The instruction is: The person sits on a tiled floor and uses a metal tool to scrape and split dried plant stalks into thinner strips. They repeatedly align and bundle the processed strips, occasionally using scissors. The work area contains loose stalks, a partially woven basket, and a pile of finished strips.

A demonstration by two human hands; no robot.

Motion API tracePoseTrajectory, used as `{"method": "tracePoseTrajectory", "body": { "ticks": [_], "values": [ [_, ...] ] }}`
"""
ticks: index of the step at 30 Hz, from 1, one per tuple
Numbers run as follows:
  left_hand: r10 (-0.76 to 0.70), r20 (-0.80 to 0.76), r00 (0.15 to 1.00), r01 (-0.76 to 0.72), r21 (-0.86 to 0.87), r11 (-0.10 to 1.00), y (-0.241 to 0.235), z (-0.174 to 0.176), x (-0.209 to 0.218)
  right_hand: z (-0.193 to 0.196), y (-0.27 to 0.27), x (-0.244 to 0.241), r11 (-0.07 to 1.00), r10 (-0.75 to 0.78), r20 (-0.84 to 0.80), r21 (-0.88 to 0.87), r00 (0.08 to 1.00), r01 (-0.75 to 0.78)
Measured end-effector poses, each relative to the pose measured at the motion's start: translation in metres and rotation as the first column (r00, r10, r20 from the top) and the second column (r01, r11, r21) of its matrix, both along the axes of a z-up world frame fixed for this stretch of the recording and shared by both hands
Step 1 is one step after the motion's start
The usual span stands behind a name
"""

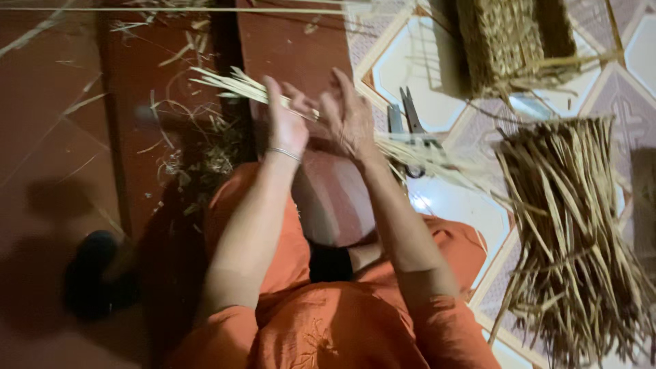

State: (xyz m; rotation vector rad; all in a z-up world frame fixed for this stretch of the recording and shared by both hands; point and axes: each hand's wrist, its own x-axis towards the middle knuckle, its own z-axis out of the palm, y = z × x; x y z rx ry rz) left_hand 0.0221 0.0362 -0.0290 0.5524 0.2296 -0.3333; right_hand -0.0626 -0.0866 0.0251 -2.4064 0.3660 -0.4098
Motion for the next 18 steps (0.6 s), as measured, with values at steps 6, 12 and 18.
{"method": "tracePoseTrajectory", "body": {
  "ticks": [6,12,18],
  "values": [
    [-0.112,0.067,0.991,0.12,-0.139,0.983,0.038,-0.002,0.035,-0.022,-0.032,-0.05,0.925,0.268,-0.141,-0.24,0.953,-0.295],
    [-0.219,0.115,0.969,0.214,0.054,0.975,0.025,0.026,0.014,-0.066,-0.029,-0.037,0.904,0.175,-0.133,-0.37,0.976,-0.213],
    [-0.487,0.281,0.827,0.393,0.331,0.858,-0.006,0.02,-0.027,-0.035,-0.003,-0.018,0.962,0.144,-0.101,-0.22,0.984,-0.164]
  ]
}}
